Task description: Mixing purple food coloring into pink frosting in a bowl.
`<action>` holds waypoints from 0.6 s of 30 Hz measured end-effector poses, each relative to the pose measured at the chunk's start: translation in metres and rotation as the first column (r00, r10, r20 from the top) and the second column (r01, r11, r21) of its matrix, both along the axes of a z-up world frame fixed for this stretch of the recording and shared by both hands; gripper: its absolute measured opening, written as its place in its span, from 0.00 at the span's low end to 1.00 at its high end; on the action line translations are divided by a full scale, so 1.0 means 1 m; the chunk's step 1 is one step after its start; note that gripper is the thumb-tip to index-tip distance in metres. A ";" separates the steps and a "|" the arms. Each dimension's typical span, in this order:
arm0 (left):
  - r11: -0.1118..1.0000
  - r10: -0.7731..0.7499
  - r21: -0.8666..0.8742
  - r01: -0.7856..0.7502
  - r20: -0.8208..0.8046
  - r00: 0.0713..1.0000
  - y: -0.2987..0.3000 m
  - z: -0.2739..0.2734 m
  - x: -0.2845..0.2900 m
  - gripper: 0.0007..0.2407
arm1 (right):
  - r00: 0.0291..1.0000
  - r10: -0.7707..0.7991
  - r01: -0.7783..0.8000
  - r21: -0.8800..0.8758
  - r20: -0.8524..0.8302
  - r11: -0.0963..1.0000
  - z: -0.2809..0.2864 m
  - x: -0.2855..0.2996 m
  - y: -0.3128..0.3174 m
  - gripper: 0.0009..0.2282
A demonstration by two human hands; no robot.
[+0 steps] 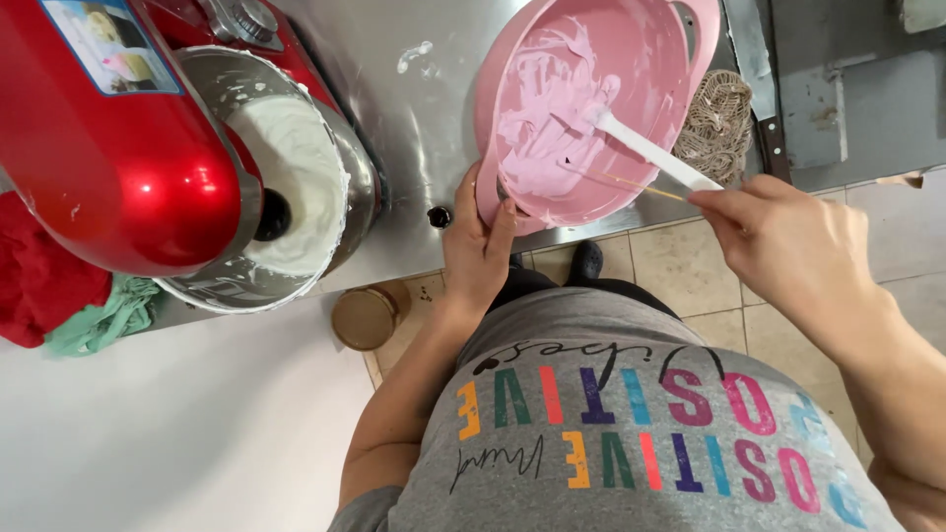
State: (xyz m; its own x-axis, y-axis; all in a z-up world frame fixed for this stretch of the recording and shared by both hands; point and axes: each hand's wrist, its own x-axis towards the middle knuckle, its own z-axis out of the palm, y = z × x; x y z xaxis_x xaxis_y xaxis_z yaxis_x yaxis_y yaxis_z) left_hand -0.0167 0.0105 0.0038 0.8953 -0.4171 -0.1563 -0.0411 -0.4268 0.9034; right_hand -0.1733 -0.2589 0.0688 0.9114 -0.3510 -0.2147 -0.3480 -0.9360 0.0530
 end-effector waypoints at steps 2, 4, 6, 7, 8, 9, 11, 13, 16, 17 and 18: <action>1.000 0.001 -0.010 -0.001 -0.005 1.000 0.001 0.000 -0.004 0.26 | 0.998 0.051 -0.051 -0.007 0.027 0.999 -0.011 0.007 0.002 0.10; 1.000 -0.016 0.019 0.017 -0.063 0.998 0.000 -0.001 -0.004 0.25 | 0.976 0.071 -0.055 0.082 -0.205 0.995 -0.018 0.013 0.005 0.14; 1.000 -0.021 0.019 0.022 -0.064 0.998 0.001 -0.003 -0.003 0.25 | 0.993 0.072 -0.070 0.027 -0.095 0.997 -0.010 0.009 -0.001 0.12; 0.999 -0.016 0.028 0.018 -0.067 0.998 0.003 -0.003 -0.005 0.25 | 0.996 0.088 -0.087 -0.020 0.015 0.996 -0.006 0.007 -0.003 0.10; 0.999 -0.008 0.032 0.010 -0.071 0.997 0.004 -0.003 -0.006 0.25 | 0.995 0.095 -0.095 -0.015 0.011 0.995 -0.007 0.010 -0.001 0.10; 1.000 -0.014 0.022 0.015 -0.066 0.998 0.003 -0.003 -0.005 0.24 | 0.994 0.094 -0.094 -0.003 -0.063 0.996 -0.008 0.013 0.001 0.11; 1.000 -0.025 0.006 0.025 -0.058 0.998 0.002 -0.002 -0.004 0.24 | 0.987 0.087 -0.087 0.005 -0.134 0.996 -0.008 0.015 0.002 0.12; 1.000 -0.011 0.023 0.014 -0.105 0.994 0.003 0.000 -0.004 0.25 | 0.994 0.064 -0.062 0.026 -0.085 0.998 -0.005 0.015 0.000 0.11; 0.999 -0.021 0.039 0.025 -0.103 0.994 0.003 0.000 -0.004 0.25 | 0.995 0.069 -0.073 -0.058 -0.073 0.996 -0.008 0.012 -0.003 0.11; 0.999 -0.029 0.038 0.033 -0.104 0.994 0.004 0.000 -0.004 0.25 | 0.995 0.061 -0.065 -0.058 -0.074 0.996 -0.008 0.013 -0.002 0.11; 0.997 -0.031 0.064 0.036 -0.090 0.995 0.005 0.000 -0.005 0.25 | 0.992 0.063 -0.067 -0.033 -0.111 0.997 -0.008 0.014 0.000 0.11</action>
